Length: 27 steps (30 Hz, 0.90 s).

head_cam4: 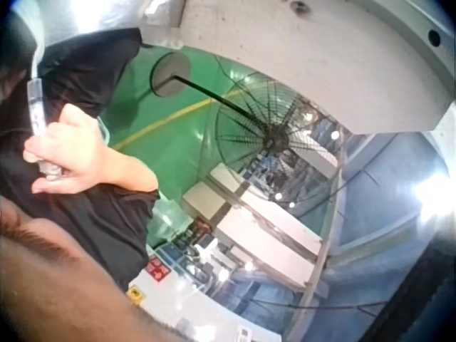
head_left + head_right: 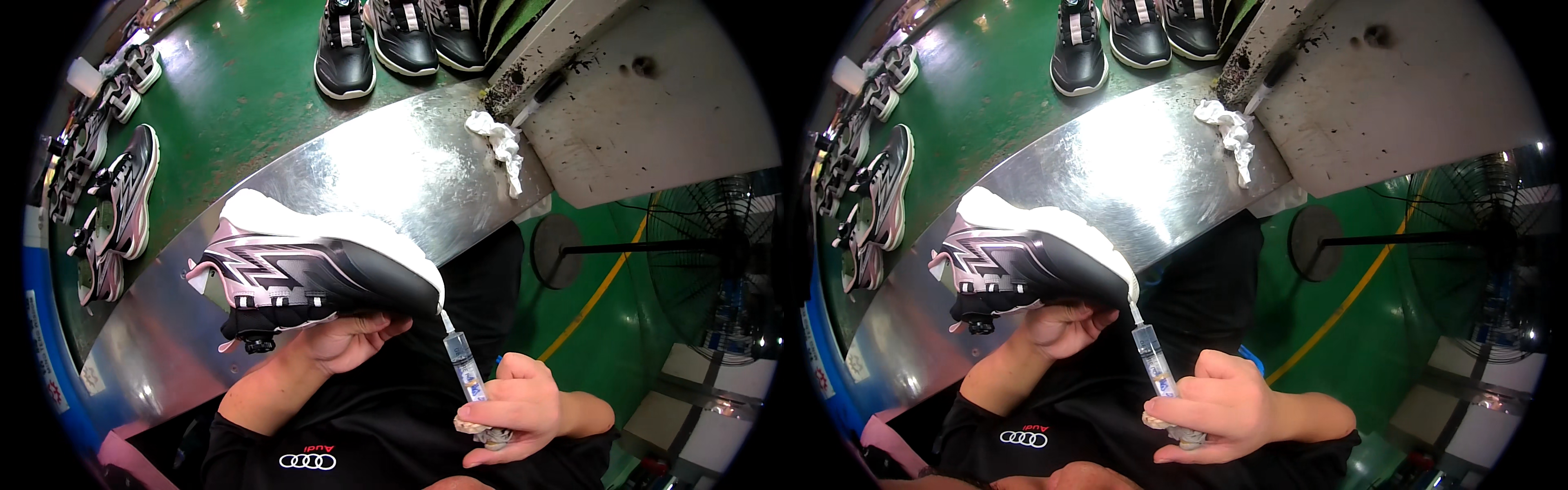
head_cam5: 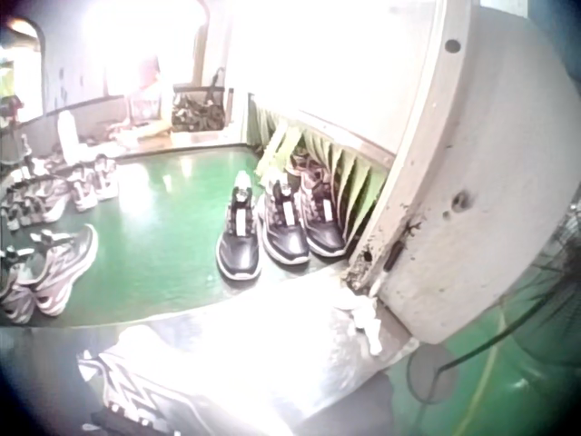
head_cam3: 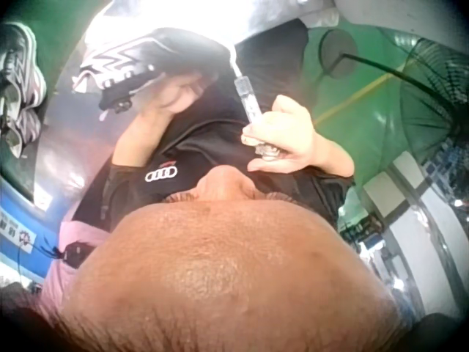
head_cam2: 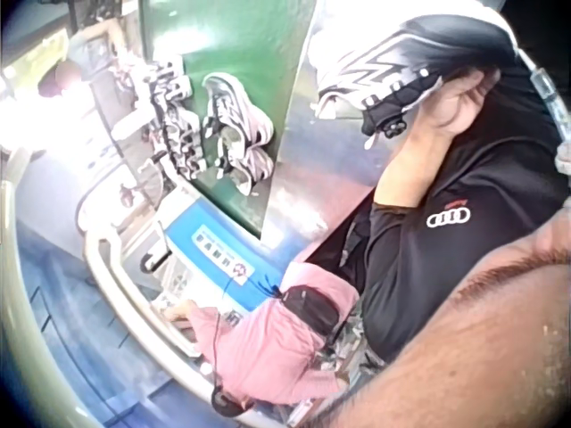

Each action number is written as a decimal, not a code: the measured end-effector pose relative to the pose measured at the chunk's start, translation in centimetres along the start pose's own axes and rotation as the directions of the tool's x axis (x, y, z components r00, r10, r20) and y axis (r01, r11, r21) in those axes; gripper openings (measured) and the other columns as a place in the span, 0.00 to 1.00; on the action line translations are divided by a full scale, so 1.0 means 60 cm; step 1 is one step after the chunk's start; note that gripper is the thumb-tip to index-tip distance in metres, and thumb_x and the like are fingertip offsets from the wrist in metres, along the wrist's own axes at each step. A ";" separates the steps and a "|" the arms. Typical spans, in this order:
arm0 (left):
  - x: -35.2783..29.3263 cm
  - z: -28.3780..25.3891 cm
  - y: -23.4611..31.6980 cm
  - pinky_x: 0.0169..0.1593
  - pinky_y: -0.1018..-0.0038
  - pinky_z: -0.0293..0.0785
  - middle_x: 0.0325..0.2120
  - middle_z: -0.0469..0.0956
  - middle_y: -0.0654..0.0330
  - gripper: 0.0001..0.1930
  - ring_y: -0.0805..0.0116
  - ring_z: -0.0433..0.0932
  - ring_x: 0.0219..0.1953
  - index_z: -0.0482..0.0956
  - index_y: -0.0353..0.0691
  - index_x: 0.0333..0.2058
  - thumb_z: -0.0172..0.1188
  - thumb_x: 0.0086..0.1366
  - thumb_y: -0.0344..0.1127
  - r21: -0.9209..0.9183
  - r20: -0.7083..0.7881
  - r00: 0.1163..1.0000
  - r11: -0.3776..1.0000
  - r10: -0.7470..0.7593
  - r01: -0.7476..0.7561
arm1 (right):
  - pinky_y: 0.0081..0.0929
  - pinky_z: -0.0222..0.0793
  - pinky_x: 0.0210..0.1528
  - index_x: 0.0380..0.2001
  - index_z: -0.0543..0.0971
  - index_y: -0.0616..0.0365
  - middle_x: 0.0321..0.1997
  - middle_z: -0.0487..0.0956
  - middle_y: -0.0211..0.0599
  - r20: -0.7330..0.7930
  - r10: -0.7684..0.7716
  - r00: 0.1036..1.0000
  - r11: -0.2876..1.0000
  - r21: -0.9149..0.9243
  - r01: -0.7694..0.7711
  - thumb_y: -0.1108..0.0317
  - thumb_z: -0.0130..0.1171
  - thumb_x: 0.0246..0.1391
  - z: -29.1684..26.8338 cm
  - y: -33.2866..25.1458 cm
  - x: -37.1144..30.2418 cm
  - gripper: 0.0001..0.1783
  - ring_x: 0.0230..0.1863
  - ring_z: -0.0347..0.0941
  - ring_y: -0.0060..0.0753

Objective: The person applies glue along the seams of shoes using a syringe applicator, rotating each shoe by hand to seal the upper to the sole, and sets them back onto the conveyor line.

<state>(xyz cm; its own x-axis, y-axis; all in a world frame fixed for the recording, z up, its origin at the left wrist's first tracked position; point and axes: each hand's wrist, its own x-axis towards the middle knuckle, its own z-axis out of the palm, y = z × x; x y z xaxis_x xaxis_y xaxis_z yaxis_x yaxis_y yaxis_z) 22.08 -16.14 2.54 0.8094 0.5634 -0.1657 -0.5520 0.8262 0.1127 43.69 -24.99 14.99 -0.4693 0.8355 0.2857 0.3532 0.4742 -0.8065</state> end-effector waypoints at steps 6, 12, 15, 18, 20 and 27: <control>0.012 0.006 0.006 0.55 0.70 0.73 0.48 0.76 0.59 0.18 0.65 0.74 0.53 0.74 0.43 0.50 0.56 0.60 0.21 -0.019 0.000 1.000 1.000 0.003 -0.003 | 0.21 0.47 0.17 0.36 0.80 0.57 0.19 0.68 0.24 0.016 -0.059 0.998 0.974 -0.220 0.061 0.56 0.70 0.39 0.014 0.004 0.003 0.22 0.16 0.52 0.24; 0.012 0.007 0.005 0.51 0.75 0.77 0.48 0.75 0.55 0.18 0.61 0.74 0.53 0.72 0.39 0.51 0.56 0.62 0.23 -0.069 0.009 1.000 0.997 -0.024 0.025 | 0.18 0.50 0.16 0.34 0.81 0.52 0.20 0.68 0.22 0.010 -0.124 0.992 0.893 -0.435 0.116 0.57 0.70 0.37 0.033 0.016 0.005 0.19 0.17 0.52 0.23; 0.011 0.014 0.005 0.48 0.75 0.79 0.49 0.74 0.53 0.19 0.58 0.74 0.53 0.70 0.39 0.53 0.56 0.62 0.25 -0.083 0.017 1.000 0.997 -0.008 0.009 | 0.19 0.44 0.19 0.31 0.81 0.45 0.20 0.71 0.18 -0.023 -0.165 0.986 0.841 -0.526 0.129 0.51 0.72 0.34 0.048 0.028 -0.001 0.20 0.18 0.49 0.23; 0.012 0.020 0.005 0.47 0.75 0.80 0.50 0.74 0.51 0.20 0.57 0.74 0.52 0.69 0.39 0.54 0.56 0.62 0.26 -0.081 0.020 1.000 0.997 0.015 -0.014 | 0.18 0.46 0.17 0.33 0.81 0.47 0.20 0.68 0.20 -0.008 -0.178 0.984 0.837 -0.526 0.147 0.55 0.71 0.35 0.048 0.026 0.005 0.19 0.18 0.50 0.22; 0.012 0.024 0.006 0.46 0.74 0.81 0.50 0.74 0.51 0.20 0.56 0.74 0.52 0.69 0.39 0.54 0.57 0.62 0.27 -0.089 0.022 1.000 0.996 0.020 -0.018 | 0.17 0.49 0.16 0.35 0.81 0.50 0.21 0.67 0.23 0.005 -0.181 0.983 0.841 -0.518 0.158 0.58 0.71 0.37 0.048 0.026 0.008 0.19 0.18 0.51 0.22; 0.010 0.030 0.010 0.46 0.75 0.81 0.50 0.74 0.52 0.20 0.58 0.75 0.52 0.69 0.40 0.54 0.58 0.63 0.30 -0.082 0.039 0.999 0.996 0.021 -0.018 | 0.18 0.49 0.15 0.34 0.81 0.49 0.20 0.65 0.23 0.022 -0.196 0.980 0.811 -0.559 0.175 0.59 0.71 0.37 0.055 0.031 0.009 0.18 0.17 0.50 0.22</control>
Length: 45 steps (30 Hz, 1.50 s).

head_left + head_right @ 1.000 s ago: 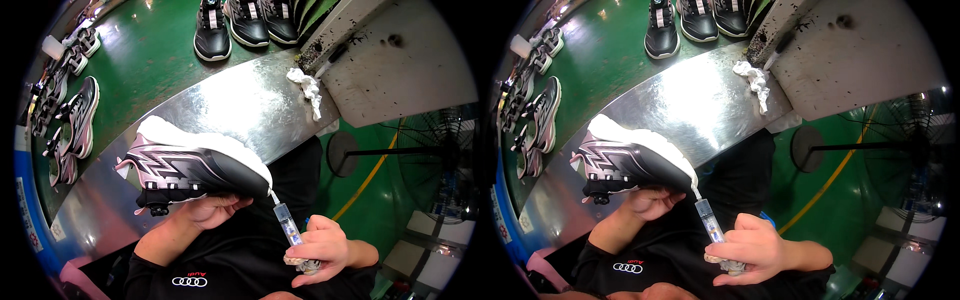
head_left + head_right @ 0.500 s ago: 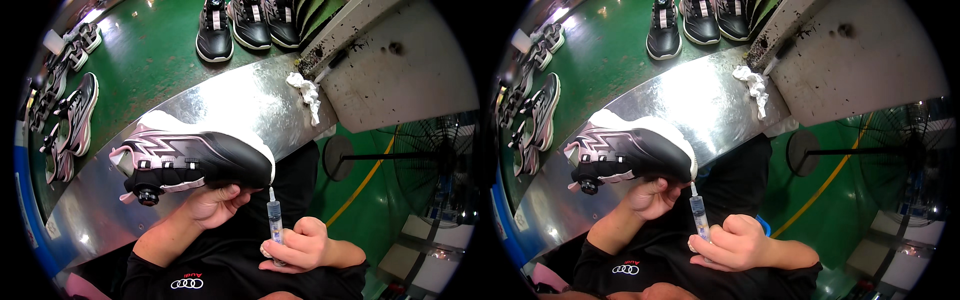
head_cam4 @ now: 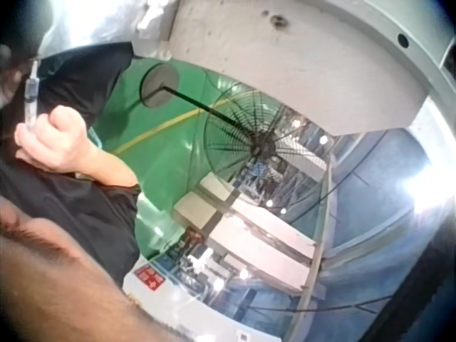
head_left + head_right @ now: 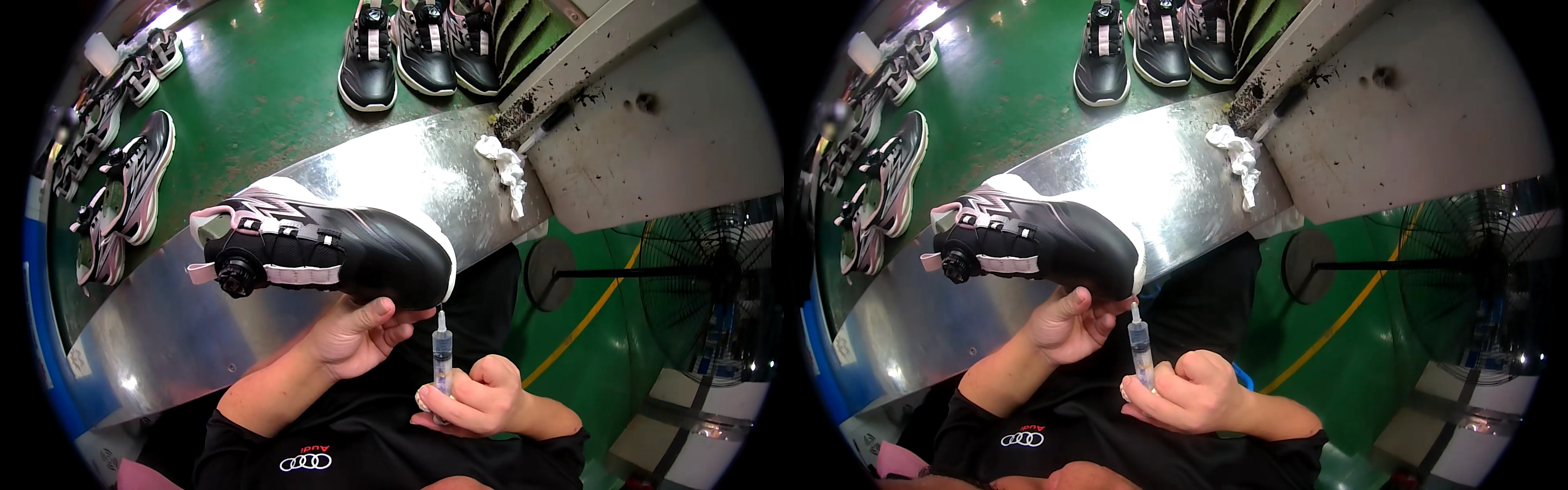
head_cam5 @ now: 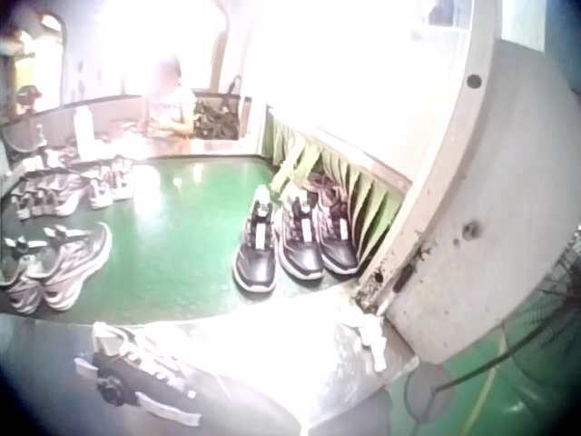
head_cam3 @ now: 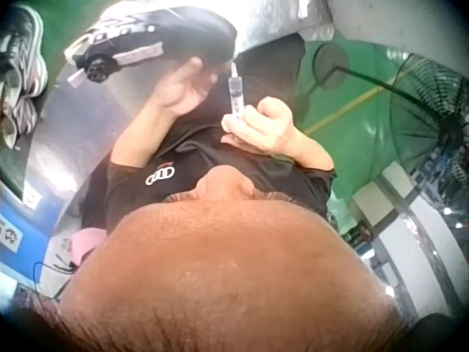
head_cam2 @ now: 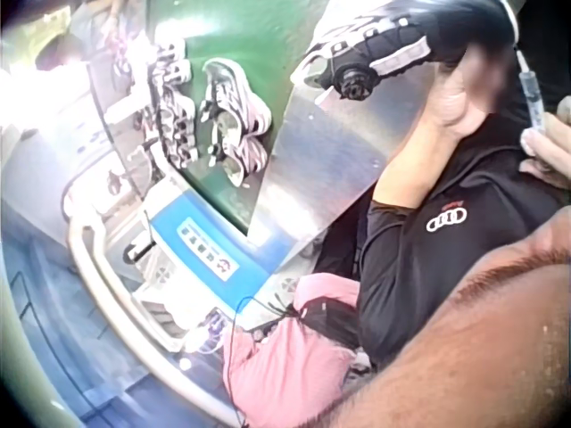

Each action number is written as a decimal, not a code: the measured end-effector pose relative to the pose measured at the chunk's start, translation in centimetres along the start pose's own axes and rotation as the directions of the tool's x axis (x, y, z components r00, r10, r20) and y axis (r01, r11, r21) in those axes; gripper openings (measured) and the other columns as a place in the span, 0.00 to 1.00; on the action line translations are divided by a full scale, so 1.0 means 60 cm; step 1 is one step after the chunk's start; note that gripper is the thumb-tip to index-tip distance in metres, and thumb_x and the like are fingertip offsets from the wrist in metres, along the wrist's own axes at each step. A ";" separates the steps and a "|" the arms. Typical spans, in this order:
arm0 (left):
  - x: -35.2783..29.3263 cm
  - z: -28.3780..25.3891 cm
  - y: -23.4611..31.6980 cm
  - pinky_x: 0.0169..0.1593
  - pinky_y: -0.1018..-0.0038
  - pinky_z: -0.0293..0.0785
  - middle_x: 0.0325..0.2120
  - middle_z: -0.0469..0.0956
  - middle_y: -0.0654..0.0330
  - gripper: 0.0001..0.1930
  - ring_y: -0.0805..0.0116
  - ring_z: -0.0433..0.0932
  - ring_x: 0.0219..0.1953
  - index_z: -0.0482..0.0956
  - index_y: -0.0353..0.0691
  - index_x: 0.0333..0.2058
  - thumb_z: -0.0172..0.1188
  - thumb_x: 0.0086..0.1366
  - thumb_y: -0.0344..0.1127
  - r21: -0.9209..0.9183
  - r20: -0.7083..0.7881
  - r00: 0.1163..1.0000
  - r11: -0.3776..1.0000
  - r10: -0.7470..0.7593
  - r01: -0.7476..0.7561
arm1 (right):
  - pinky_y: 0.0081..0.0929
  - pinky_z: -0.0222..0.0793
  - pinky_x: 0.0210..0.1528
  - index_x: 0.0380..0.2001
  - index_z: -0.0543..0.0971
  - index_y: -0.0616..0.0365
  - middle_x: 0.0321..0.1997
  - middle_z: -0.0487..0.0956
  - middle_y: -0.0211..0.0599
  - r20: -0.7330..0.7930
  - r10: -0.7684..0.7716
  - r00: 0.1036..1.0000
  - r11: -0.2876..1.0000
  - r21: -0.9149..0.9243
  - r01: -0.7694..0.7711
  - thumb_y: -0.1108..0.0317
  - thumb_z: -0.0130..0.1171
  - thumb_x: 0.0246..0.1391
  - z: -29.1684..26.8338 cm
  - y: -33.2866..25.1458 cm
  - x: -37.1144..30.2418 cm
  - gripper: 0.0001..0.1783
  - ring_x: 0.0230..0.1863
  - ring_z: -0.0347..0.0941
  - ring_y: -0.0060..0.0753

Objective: The person applies glue along the seams of shoes using a syringe applicator, rotating each shoe by hand to seal the upper to the sole, and sets them back onto the conveyor line.

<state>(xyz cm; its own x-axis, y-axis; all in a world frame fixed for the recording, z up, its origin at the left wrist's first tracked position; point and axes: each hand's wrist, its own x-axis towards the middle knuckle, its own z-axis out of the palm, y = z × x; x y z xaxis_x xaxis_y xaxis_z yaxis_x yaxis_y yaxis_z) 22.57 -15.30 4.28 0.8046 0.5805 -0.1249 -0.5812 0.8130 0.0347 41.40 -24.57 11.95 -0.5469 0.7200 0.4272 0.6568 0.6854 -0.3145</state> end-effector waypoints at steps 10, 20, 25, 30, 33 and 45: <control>-0.022 -0.011 -0.001 0.48 0.70 0.78 0.48 0.76 0.51 0.21 0.53 0.74 0.52 0.69 0.40 0.54 0.59 0.61 0.29 -0.046 -0.022 0.998 0.997 -0.057 0.056 | 0.20 0.49 0.22 0.35 0.78 0.46 0.23 0.70 0.22 -0.306 -0.086 0.948 0.995 0.013 0.095 0.55 0.72 0.37 -0.012 -0.004 -0.021 0.21 0.19 0.55 0.24; -0.252 0.015 0.019 0.61 0.57 0.64 0.55 0.67 0.46 0.39 0.49 0.68 0.58 0.58 0.31 0.60 0.63 0.48 0.30 0.204 -0.370 0.888 0.956 0.275 -0.211 | 0.30 0.58 0.36 0.44 0.73 0.56 0.38 0.74 0.32 -0.127 0.222 0.967 0.914 0.373 -0.160 0.48 0.70 0.36 0.073 0.122 -0.017 0.35 0.34 0.60 0.37; -0.177 0.016 0.098 0.59 0.68 0.67 0.51 0.72 0.54 0.41 0.62 0.72 0.53 0.59 0.33 0.59 0.68 0.45 0.30 0.506 -0.251 0.884 0.832 0.395 -0.228 | 0.31 0.60 0.39 0.44 0.72 0.59 0.38 0.74 0.35 -0.075 0.274 0.959 0.889 0.399 -0.223 0.45 0.68 0.39 0.097 0.134 -0.005 0.35 0.35 0.60 0.38; 0.005 -0.007 0.245 0.48 0.67 0.76 0.44 0.75 0.53 0.17 0.64 0.77 0.43 0.67 0.34 0.50 0.55 0.63 0.32 0.599 -0.196 0.819 0.727 0.539 -0.335 | 0.32 0.61 0.40 0.45 0.72 0.61 0.39 0.73 0.36 -0.043 0.281 0.959 0.868 0.437 -0.235 0.44 0.66 0.41 0.101 0.126 0.002 0.36 0.37 0.61 0.38; 0.041 -0.006 0.257 0.49 0.66 0.75 0.43 0.73 0.43 0.21 0.51 0.75 0.46 0.64 0.31 0.53 0.50 0.67 0.38 0.667 -0.346 0.779 0.721 0.523 -0.189 | 0.31 0.62 0.38 0.45 0.73 0.61 0.36 0.74 0.37 -0.051 0.257 0.965 0.868 0.451 -0.207 0.41 0.64 0.44 0.100 0.121 0.007 0.35 0.35 0.63 0.38; -0.333 -0.092 0.379 0.46 0.74 0.71 0.34 0.71 0.61 0.13 0.70 0.73 0.39 0.64 0.38 0.42 0.56 0.61 0.26 0.968 -0.001 0.077 0.020 0.997 -0.250 | 0.25 0.70 0.29 0.37 0.78 0.63 0.31 0.76 0.42 0.092 0.471 0.877 0.746 0.488 -0.452 0.75 0.56 0.54 0.051 0.179 0.025 0.07 0.22 0.73 0.32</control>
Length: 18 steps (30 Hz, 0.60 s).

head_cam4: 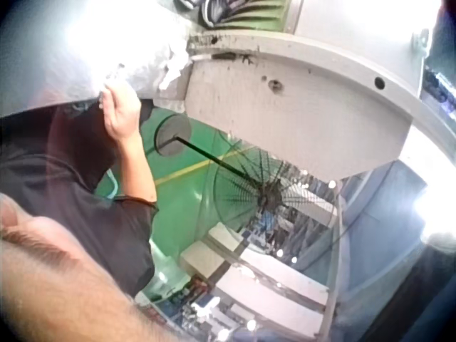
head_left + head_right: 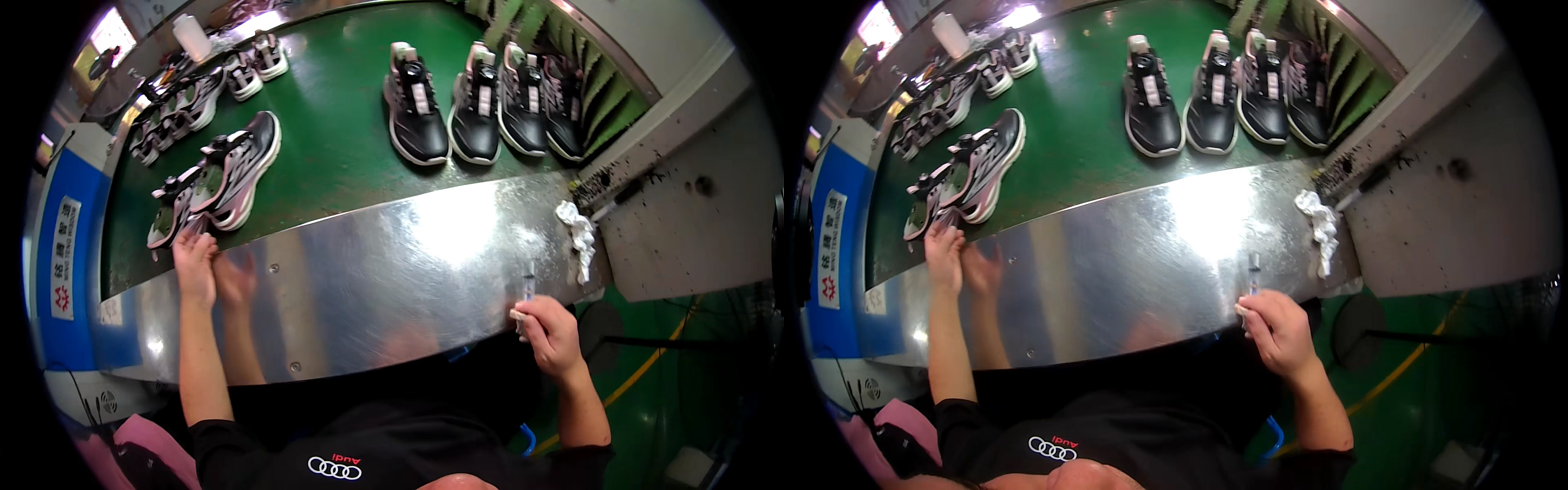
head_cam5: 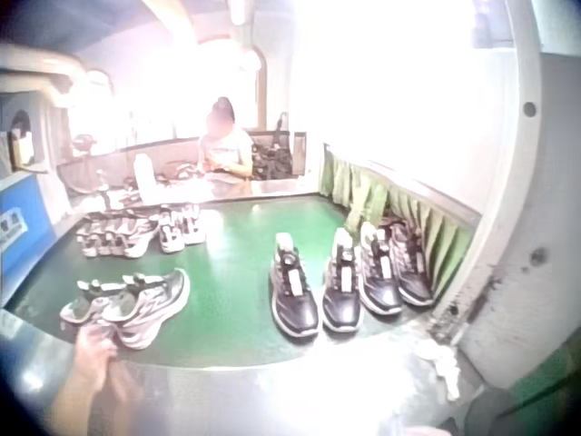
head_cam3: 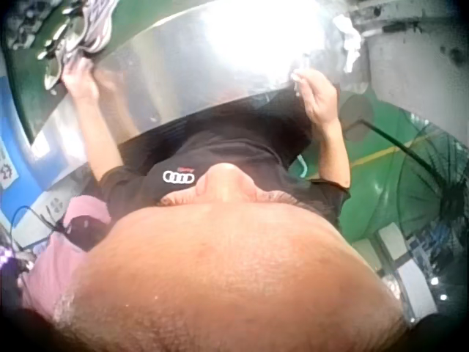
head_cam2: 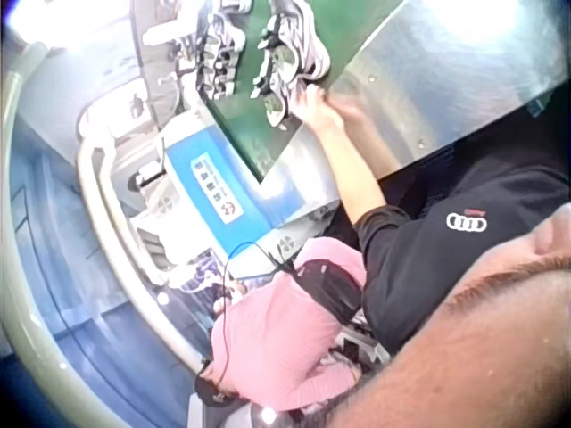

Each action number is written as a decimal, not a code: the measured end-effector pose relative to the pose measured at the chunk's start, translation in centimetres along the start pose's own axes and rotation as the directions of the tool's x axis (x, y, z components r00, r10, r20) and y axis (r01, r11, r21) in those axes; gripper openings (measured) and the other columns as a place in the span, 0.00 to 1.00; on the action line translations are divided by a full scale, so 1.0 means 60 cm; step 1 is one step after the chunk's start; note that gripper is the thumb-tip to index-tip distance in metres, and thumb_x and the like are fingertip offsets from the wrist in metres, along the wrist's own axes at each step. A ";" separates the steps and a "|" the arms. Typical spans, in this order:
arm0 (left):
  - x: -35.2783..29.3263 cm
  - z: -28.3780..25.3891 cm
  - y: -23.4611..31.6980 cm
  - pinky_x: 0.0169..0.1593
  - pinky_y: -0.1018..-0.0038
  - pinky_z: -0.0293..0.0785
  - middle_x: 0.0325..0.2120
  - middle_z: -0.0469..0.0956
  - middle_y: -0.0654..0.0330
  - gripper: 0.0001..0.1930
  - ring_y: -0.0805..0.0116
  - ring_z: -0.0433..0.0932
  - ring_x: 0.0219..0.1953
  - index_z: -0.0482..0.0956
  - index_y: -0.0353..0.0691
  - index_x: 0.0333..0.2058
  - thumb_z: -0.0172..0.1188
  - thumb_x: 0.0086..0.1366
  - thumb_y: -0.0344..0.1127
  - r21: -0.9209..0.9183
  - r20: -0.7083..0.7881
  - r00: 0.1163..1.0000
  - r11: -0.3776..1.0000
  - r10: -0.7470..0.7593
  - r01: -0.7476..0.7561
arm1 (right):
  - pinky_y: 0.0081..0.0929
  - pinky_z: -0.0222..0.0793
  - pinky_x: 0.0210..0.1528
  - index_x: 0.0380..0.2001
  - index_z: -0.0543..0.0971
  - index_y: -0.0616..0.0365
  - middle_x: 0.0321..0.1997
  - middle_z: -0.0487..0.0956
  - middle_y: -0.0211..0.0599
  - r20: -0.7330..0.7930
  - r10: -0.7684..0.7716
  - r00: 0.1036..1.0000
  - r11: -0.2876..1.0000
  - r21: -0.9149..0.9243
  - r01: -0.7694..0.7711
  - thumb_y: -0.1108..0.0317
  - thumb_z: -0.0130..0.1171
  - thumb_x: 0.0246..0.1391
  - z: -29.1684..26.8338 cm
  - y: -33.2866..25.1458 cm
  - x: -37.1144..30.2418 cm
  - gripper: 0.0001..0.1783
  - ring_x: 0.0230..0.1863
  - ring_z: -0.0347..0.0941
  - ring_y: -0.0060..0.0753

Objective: The person applies glue along the seams of shoes using a syringe applicator, rotating each shoe by hand to seal the upper to the sole, and sets them back onto the conveyor line.

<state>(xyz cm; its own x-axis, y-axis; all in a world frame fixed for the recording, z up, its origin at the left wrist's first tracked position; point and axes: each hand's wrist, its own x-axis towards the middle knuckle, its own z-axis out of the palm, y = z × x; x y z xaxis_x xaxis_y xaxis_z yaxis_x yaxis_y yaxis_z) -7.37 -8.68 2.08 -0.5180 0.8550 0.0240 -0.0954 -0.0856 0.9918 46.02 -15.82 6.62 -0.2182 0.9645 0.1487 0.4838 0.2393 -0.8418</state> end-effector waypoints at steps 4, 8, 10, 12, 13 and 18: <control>0.070 -0.024 -0.025 0.48 0.79 0.65 0.41 0.74 0.64 0.18 0.75 0.71 0.43 0.70 0.36 0.48 0.61 0.59 0.27 0.327 0.094 0.995 0.944 0.022 -0.052 | 0.30 0.69 0.34 0.32 0.80 0.57 0.32 0.76 0.40 -0.051 -0.147 0.988 0.911 -0.396 0.116 0.74 0.62 0.44 -0.024 0.004 0.028 0.09 0.31 0.73 0.40; 0.089 0.060 -0.021 0.53 0.75 0.68 0.48 0.74 0.59 0.29 0.71 0.71 0.51 0.66 0.36 0.57 0.64 0.55 0.24 0.239 0.164 0.986 0.971 -0.020 -0.020 | 0.33 0.68 0.36 0.29 0.78 0.55 0.29 0.71 0.37 0.012 -0.146 0.989 0.781 -0.612 0.123 0.74 0.63 0.39 -0.046 0.013 0.044 0.09 0.34 0.68 0.41; 0.080 0.098 0.001 0.54 0.75 0.67 0.50 0.73 0.59 0.31 0.70 0.71 0.51 0.64 0.36 0.58 0.64 0.55 0.24 0.226 0.204 0.979 0.971 0.029 -0.076 | 0.34 0.69 0.34 0.25 0.75 0.55 0.28 0.69 0.36 0.061 -0.150 0.987 0.690 -0.709 0.148 0.75 0.62 0.37 -0.054 0.012 0.047 0.08 0.34 0.67 0.41; 0.092 0.099 0.009 0.56 0.74 0.66 0.52 0.72 0.58 0.34 0.68 0.71 0.53 0.59 0.36 0.61 0.61 0.57 0.23 0.306 0.258 0.956 0.926 0.141 -0.219 | 0.33 0.70 0.32 0.24 0.74 0.55 0.28 0.69 0.35 0.088 -0.141 0.986 0.634 -0.757 0.158 0.75 0.61 0.37 -0.060 0.014 0.050 0.08 0.35 0.68 0.41; 0.094 0.092 0.015 0.56 0.74 0.66 0.52 0.72 0.58 0.34 0.68 0.71 0.53 0.59 0.36 0.61 0.61 0.57 0.23 0.308 0.257 0.955 0.925 0.146 -0.224 | 0.33 0.70 0.31 0.23 0.74 0.55 0.29 0.70 0.35 0.118 -0.124 0.985 0.575 -0.800 0.169 0.75 0.61 0.36 -0.062 0.014 0.051 0.07 0.35 0.68 0.40; 0.064 0.069 0.035 0.58 0.73 0.65 0.53 0.71 0.58 0.34 0.68 0.70 0.53 0.60 0.36 0.61 0.60 0.56 0.23 0.254 0.297 0.955 0.965 -0.007 -0.072 | 0.31 0.71 0.30 0.21 0.74 0.53 0.29 0.70 0.33 0.224 -0.047 0.973 0.487 -0.846 0.218 0.74 0.60 0.36 -0.070 0.010 0.053 0.06 0.35 0.69 0.38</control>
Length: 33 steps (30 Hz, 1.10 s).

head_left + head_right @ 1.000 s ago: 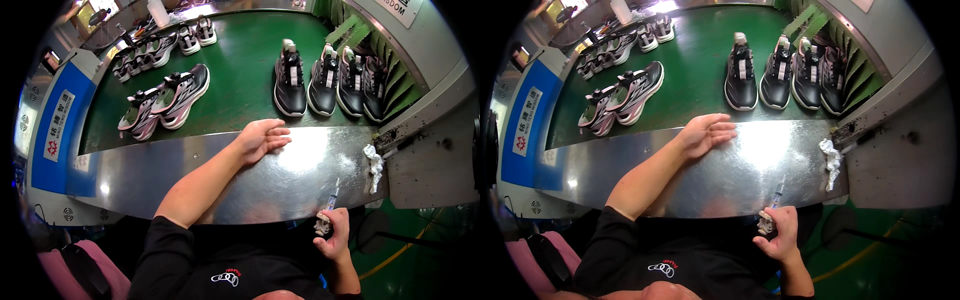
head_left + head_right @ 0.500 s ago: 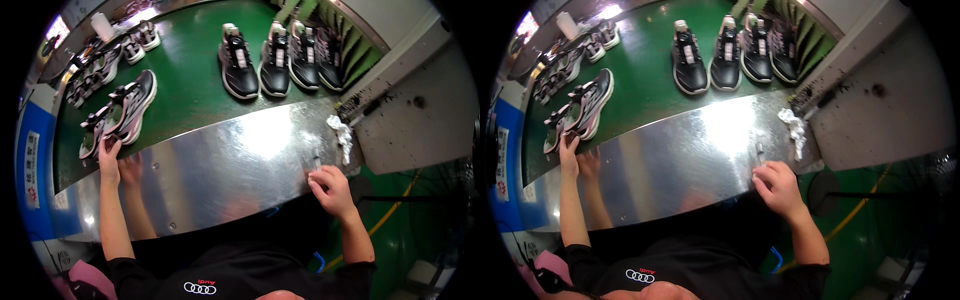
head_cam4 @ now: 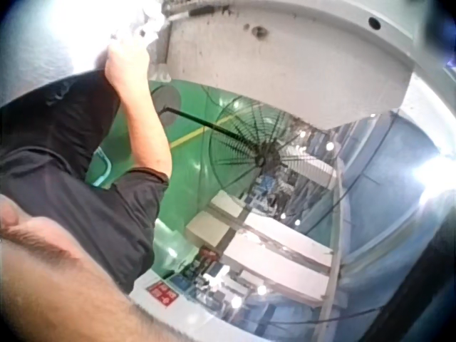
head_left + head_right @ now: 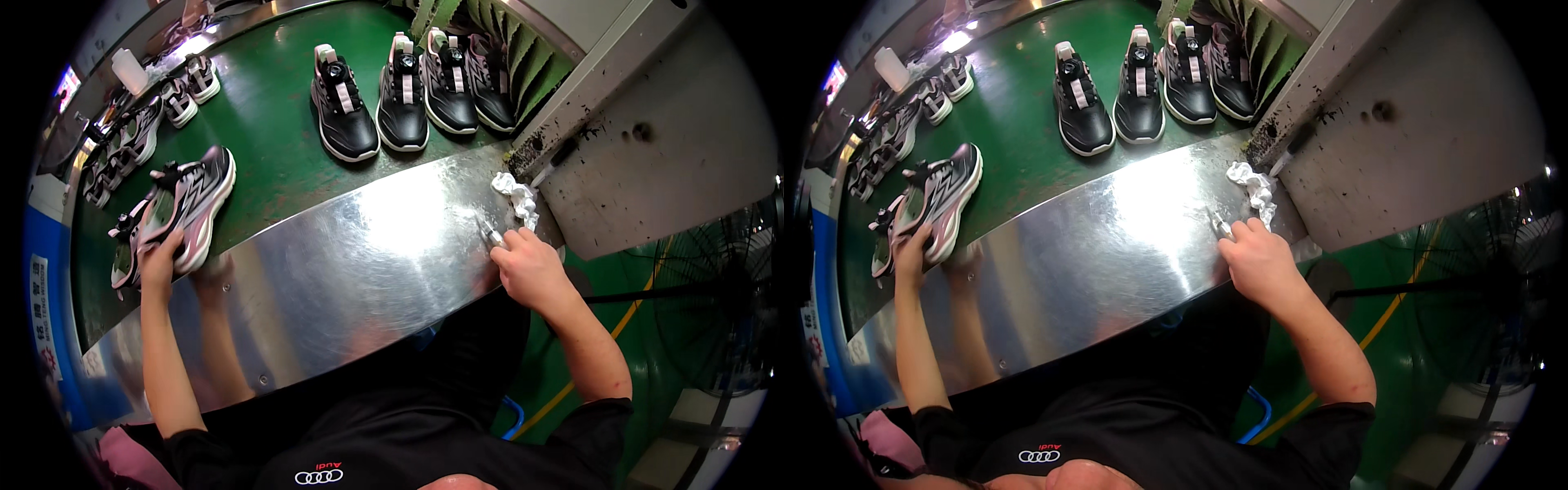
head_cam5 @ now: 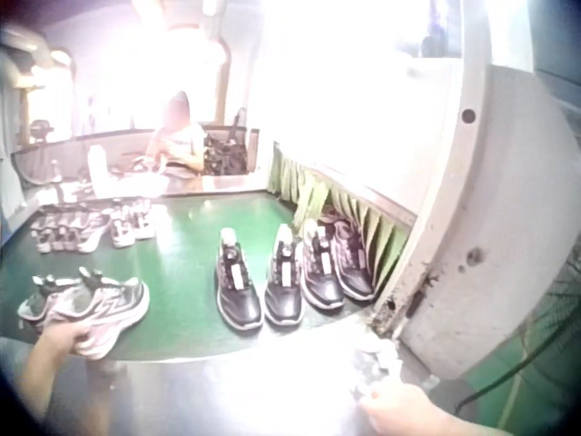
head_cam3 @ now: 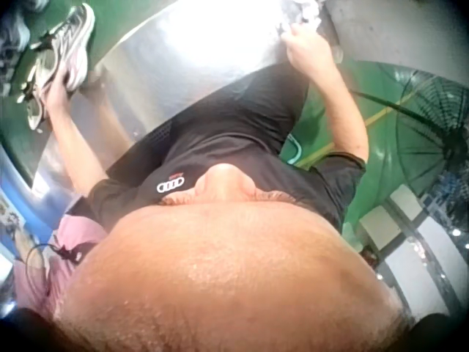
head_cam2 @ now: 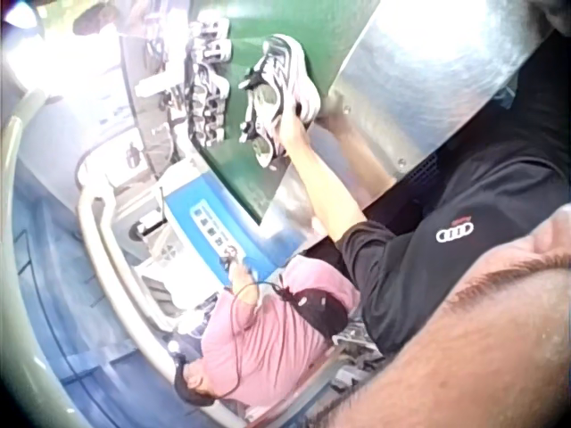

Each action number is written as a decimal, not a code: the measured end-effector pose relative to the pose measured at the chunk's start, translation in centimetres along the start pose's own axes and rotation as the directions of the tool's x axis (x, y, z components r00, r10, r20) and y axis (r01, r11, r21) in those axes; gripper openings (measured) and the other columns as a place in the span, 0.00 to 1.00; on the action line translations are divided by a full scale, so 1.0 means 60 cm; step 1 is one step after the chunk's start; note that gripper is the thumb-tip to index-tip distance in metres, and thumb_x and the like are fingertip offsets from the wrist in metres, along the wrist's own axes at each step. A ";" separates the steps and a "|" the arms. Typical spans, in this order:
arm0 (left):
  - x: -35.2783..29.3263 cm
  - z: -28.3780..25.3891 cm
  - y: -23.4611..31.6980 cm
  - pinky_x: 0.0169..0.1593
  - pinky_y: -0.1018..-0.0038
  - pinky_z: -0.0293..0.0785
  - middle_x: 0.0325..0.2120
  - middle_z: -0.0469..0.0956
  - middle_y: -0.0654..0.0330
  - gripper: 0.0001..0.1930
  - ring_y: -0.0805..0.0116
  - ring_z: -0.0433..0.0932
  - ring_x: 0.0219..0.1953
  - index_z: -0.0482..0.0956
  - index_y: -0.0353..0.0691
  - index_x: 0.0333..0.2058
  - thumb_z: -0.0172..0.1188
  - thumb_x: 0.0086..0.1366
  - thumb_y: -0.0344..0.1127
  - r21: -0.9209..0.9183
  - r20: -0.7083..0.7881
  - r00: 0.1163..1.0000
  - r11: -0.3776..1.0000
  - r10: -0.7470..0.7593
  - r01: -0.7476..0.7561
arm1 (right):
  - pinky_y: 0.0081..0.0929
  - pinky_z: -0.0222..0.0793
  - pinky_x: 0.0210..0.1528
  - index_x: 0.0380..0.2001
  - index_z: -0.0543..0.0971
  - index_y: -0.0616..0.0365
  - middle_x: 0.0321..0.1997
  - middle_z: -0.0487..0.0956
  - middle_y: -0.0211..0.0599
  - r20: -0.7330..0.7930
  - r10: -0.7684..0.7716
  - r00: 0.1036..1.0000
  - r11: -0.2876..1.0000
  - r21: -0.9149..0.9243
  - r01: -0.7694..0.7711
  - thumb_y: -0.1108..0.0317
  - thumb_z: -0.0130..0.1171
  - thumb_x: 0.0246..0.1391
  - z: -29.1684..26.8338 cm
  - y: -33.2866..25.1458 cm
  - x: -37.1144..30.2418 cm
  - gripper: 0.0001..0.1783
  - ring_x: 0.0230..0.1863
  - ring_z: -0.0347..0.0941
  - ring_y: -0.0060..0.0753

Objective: The person applies glue along the seams of shoes using a syringe applicator, rotating each shoe by hand to seal the upper to the sole, and sets them back onto the conveyor line.

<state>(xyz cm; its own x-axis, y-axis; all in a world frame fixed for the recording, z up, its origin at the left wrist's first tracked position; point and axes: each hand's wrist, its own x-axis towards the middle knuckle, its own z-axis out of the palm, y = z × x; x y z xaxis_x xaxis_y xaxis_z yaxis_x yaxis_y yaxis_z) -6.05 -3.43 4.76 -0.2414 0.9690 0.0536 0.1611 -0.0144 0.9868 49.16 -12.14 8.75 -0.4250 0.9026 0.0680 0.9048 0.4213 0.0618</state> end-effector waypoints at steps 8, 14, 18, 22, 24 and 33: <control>-0.245 0.043 0.064 0.63 0.69 0.55 0.57 0.63 0.52 0.46 0.61 0.63 0.59 0.53 0.27 0.62 0.68 0.48 0.38 0.283 0.149 0.968 0.929 0.203 -0.239 | 0.30 0.71 0.30 0.24 0.77 0.52 0.27 0.72 0.32 0.073 0.037 0.997 0.972 0.230 -0.053 0.71 0.61 0.39 -0.028 -0.010 -0.006 0.05 0.35 0.70 0.36; -0.293 0.086 0.058 0.47 0.73 0.72 0.54 0.62 0.55 0.47 0.61 0.68 0.54 0.51 0.38 0.63 0.65 0.43 0.35 -0.072 0.257 0.965 0.995 -0.045 0.066 | 0.24 0.69 0.34 0.31 0.80 0.55 0.28 0.77 0.35 0.201 0.190 0.961 0.719 0.638 -0.276 0.69 0.62 0.43 -0.007 0.005 0.010 0.08 0.28 0.73 0.33; -0.182 0.068 0.034 0.43 0.77 0.74 0.51 0.63 0.55 0.36 0.66 0.71 0.48 0.57 0.36 0.60 0.60 0.51 0.35 -0.245 0.186 0.978 0.960 -0.092 0.137 | 0.21 0.67 0.30 0.33 0.80 0.57 0.26 0.78 0.34 0.307 0.215 0.927 0.602 0.706 -0.373 0.68 0.61 0.46 0.002 0.020 -0.003 0.09 0.25 0.72 0.23; -0.055 0.057 -0.005 0.44 0.75 0.74 0.41 0.76 0.57 0.19 0.71 0.77 0.41 0.68 0.32 0.53 0.48 0.67 0.35 -0.063 0.245 0.934 0.957 -0.260 0.283 | 0.17 0.64 0.26 0.35 0.81 0.61 0.23 0.76 0.27 0.400 0.176 0.899 0.228 0.872 -0.433 0.66 0.57 0.54 0.011 0.014 -0.017 0.10 0.22 0.67 0.16; -0.025 0.108 0.008 0.32 0.76 0.72 0.26 0.77 0.64 0.12 0.74 0.75 0.27 0.78 0.39 0.33 0.51 0.67 0.40 0.121 0.126 0.834 0.843 -0.537 0.525 | 0.16 0.61 0.24 0.35 0.81 0.65 0.23 0.76 0.27 0.433 0.159 0.887 0.042 0.895 -0.444 0.67 0.55 0.58 0.011 0.011 -0.036 0.12 0.21 0.66 0.17; -0.011 0.291 0.002 0.50 0.71 0.69 0.39 0.72 0.53 0.35 0.67 0.72 0.43 0.63 0.31 0.46 0.70 0.48 0.48 -0.143 0.313 0.940 0.972 -0.134 0.186 | 0.17 0.65 0.46 0.58 0.62 0.64 0.50 0.72 0.40 0.251 -0.031 0.968 0.011 0.968 -0.250 0.75 0.63 0.45 -0.003 0.005 -0.075 0.35 0.43 0.70 0.26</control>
<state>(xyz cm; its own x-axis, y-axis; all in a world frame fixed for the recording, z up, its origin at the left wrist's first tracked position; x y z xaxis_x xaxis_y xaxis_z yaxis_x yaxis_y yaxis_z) 10.86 0.25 2.17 0.0510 0.9903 -0.1296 -0.0248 0.1310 0.9911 51.35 -16.07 8.66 -0.4329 0.8821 -0.1857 0.1425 -0.1365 -0.9803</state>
